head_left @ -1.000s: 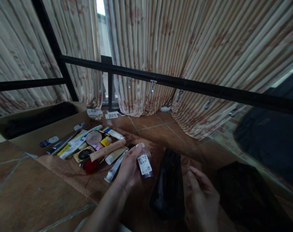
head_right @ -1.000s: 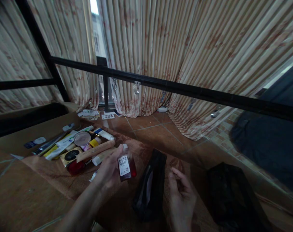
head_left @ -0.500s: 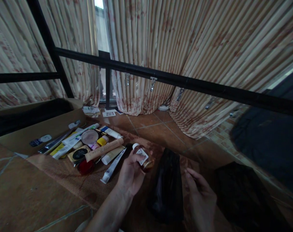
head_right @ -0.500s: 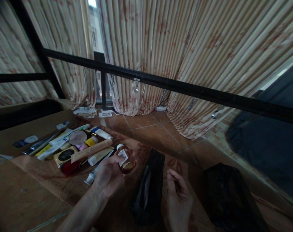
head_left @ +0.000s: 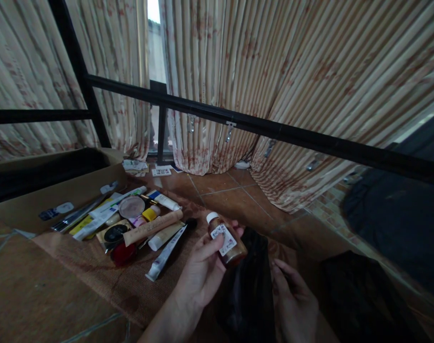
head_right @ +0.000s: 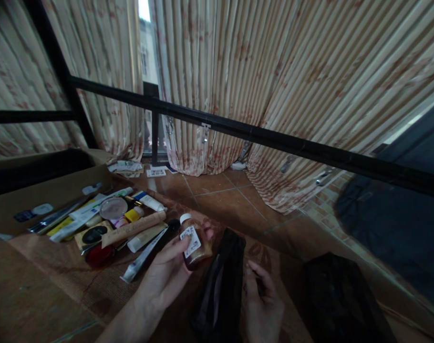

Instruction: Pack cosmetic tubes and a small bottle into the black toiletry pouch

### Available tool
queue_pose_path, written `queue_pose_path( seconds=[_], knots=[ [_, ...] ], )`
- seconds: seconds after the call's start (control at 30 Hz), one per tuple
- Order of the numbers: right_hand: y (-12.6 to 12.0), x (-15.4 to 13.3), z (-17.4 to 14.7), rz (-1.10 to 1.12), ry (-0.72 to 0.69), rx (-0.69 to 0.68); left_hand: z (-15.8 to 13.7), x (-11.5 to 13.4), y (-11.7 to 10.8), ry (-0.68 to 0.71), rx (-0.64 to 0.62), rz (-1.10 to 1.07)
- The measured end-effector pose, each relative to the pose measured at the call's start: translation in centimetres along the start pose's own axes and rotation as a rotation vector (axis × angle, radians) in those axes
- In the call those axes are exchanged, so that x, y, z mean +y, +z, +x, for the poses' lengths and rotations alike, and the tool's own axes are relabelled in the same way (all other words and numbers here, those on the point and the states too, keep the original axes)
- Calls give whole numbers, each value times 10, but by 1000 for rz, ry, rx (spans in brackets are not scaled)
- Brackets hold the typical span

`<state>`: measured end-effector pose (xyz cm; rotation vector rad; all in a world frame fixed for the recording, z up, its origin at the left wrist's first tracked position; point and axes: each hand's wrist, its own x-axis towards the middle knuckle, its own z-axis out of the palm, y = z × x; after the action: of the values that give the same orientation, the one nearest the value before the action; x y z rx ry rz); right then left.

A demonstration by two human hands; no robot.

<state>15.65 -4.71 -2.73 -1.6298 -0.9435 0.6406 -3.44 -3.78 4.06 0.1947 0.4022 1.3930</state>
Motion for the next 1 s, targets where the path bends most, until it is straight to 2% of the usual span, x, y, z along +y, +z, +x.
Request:
queue_pose_path(
  seconds=[0.17, 0.3, 0.37, 0.53, 0.7, 0.83, 1.0],
  knots=[
    [-1, -4, -2, -23, -28, -38, 3, 1, 2, -143, 197, -154],
    [-1, -3, -3, -53, -62, -64, 6, 3, 1, -114, 302, -120],
    [0, -1, -3, -36, -81, -86, 5, 3, -1, -87, 253, -71],
    [1, 0, -2, -7, -101, -84, -2, 1, -2, -51, -62, 60],
    [-1, -2, -4, -20, -96, -83, -10, 0, 2, -61, -258, 150],
    [-2, -2, -5, -32, -89, -91, -13, -3, 5, -67, -346, 203],
    [-2, 0, -4, -27, -82, -92, -10, -5, 4, -55, -347, 291]
  ],
)
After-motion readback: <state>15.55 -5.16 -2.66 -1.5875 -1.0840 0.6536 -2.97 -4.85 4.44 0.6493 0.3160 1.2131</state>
